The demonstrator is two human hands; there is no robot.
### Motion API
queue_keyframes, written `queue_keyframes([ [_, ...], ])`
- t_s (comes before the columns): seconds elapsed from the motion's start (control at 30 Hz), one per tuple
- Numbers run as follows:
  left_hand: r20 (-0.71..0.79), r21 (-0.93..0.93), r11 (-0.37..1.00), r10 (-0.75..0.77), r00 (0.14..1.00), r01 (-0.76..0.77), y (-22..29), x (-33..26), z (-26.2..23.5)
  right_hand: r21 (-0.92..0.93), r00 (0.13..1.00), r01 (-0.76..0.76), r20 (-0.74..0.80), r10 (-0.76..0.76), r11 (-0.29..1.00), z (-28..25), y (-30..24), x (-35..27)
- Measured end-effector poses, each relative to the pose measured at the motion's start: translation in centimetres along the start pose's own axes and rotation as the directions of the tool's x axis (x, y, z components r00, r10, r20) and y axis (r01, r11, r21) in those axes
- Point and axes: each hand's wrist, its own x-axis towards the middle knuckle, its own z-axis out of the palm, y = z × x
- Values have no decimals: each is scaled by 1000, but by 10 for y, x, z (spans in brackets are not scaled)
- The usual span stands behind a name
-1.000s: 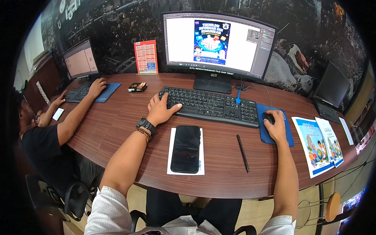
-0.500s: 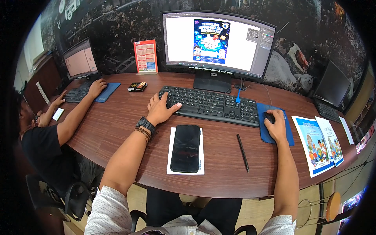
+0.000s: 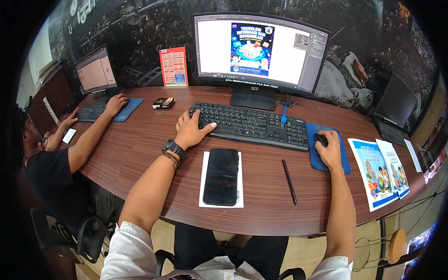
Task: Designing a poster/flyer using computer software.
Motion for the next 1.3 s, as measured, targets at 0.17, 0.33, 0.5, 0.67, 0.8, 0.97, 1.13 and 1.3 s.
queue_keyframes([
  [0.17,5,-9,1000,0,1000,0,0,0,-1,7,1000,-21,16,21,1000,-2,-2,0],
  [0.33,11,-10,1000,-3,1000,3,0,-1,-2,-5,1000,-21,14,21,1000,-2,-3,0],
  [0.5,-3,-11,1000,2,1000,-2,0,-1,0,-9,1000,-5,7,5,1000,-1,-1,0],
  [0.67,-16,-13,1000,7,1000,-7,-2,0,2,-27,1000,-13,3,13,1000,-1,-5,-1],
  [0.8,-20,-8,1000,9,1000,-9,0,-1,1,-19,1000,-22,1,22,1000,-1,-4,-1],
  [0.97,-9,-17,1000,10,1000,-10,1,-1,-1,-13,1000,14,8,-14,1000,-1,-2,0],
  [1.13,-15,-12,1000,11,1000,-11,-1,0,0,4,1000,0,27,0,1000,-2,-6,0],
  [1.3,-18,-7,1000,6,1000,-6,0,0,1,-18,999,9,32,-8,1000,-3,-2,0],
])
